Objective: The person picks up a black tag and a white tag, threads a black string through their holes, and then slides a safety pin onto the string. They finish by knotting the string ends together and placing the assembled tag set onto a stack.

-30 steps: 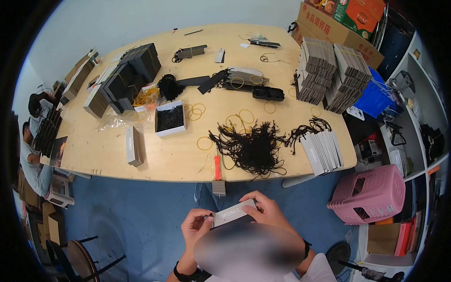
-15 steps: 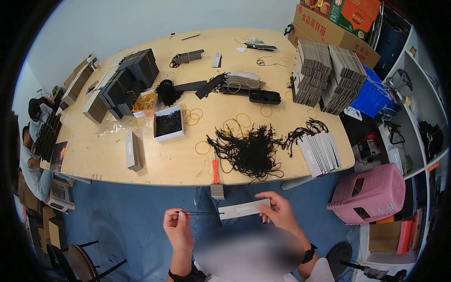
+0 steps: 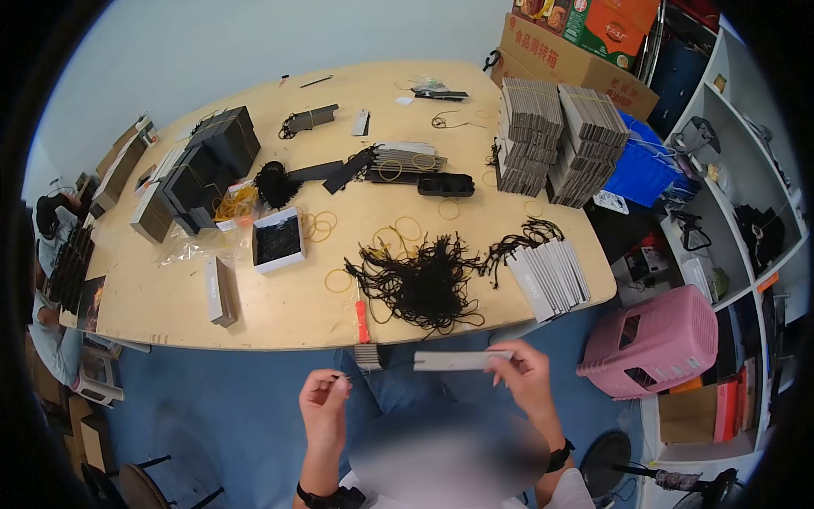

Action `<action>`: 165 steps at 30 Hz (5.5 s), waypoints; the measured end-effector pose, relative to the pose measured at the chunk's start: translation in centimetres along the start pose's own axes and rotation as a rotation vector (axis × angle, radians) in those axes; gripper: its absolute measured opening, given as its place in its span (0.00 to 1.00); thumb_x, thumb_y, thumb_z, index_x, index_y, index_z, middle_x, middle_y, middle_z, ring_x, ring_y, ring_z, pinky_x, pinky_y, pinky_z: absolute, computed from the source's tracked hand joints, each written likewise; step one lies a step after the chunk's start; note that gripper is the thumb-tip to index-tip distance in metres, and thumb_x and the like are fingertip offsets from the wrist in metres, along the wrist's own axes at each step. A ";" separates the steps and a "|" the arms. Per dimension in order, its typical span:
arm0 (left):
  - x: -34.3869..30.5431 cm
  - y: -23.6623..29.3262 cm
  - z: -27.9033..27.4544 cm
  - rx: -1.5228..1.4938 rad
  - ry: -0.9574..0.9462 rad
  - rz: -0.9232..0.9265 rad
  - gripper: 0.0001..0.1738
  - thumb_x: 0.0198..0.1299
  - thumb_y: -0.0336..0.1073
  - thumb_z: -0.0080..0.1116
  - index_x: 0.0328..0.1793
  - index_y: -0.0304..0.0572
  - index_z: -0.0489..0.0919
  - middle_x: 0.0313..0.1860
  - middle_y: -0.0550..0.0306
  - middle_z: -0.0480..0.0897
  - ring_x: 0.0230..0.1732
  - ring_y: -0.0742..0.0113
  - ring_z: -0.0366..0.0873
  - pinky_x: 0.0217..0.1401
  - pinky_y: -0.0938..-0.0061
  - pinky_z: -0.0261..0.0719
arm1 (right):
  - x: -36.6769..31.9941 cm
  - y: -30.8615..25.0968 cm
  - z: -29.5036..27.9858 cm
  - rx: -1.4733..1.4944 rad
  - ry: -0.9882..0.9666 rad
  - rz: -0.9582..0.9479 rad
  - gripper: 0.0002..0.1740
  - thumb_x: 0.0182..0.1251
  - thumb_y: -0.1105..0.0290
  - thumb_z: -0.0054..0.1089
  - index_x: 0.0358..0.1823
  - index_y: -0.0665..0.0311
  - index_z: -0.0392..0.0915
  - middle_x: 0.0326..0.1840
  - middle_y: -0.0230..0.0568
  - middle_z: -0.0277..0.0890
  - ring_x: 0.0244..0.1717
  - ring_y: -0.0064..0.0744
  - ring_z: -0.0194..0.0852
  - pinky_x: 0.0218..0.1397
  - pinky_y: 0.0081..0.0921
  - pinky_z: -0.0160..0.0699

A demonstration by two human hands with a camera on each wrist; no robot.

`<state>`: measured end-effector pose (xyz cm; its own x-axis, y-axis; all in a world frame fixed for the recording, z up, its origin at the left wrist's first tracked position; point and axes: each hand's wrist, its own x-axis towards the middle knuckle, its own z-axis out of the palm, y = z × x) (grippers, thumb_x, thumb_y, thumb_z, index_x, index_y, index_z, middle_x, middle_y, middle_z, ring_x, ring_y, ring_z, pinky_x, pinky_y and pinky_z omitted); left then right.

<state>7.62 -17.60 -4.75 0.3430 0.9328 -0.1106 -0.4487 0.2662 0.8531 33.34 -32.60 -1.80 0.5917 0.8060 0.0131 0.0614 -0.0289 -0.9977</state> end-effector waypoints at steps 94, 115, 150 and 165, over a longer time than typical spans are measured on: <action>22.6 7.4 -0.4 1.390 0.240 0.729 0.11 0.54 0.29 0.63 0.45 0.41 0.82 0.43 0.52 0.81 0.46 0.51 0.78 0.47 0.61 0.77 | 9.2 -0.9 13.7 -0.879 -0.156 -0.586 0.03 0.60 0.74 0.57 0.35 0.62 0.74 0.36 0.38 0.68 0.41 0.39 0.66 0.45 0.34 0.61; 23.3 10.4 -0.7 1.199 0.029 0.558 0.09 0.52 0.24 0.65 0.40 0.32 0.83 0.29 0.50 0.84 0.30 0.65 0.82 0.37 0.73 0.78 | 9.5 0.9 13.9 -0.728 -0.057 -0.640 0.03 0.59 0.76 0.58 0.34 0.62 0.74 0.33 0.38 0.68 0.38 0.41 0.68 0.42 0.35 0.66; 13.3 3.8 -1.8 1.152 -0.017 0.712 0.11 0.51 0.25 0.65 0.43 0.41 0.85 0.34 0.54 0.79 0.41 0.56 0.74 0.42 0.67 0.77 | 10.1 -0.4 14.6 -0.914 -0.049 -0.580 0.05 0.56 0.70 0.62 0.30 0.59 0.75 0.30 0.34 0.68 0.39 0.36 0.68 0.44 0.34 0.60; 13.6 3.7 -1.9 1.241 0.026 0.723 0.10 0.50 0.24 0.63 0.40 0.43 0.85 0.32 0.57 0.81 0.41 0.57 0.77 0.42 0.66 0.77 | 10.5 -1.3 13.7 -0.905 -0.279 -0.541 0.03 0.61 0.73 0.58 0.31 0.62 0.74 0.32 0.37 0.69 0.40 0.39 0.68 0.44 0.34 0.62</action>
<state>9.05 -3.51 -4.05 0.3335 0.7770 0.5339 0.4866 -0.6269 0.6084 28.49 -16.00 -1.27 0.1125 0.9453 0.3061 0.8951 0.0374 -0.4444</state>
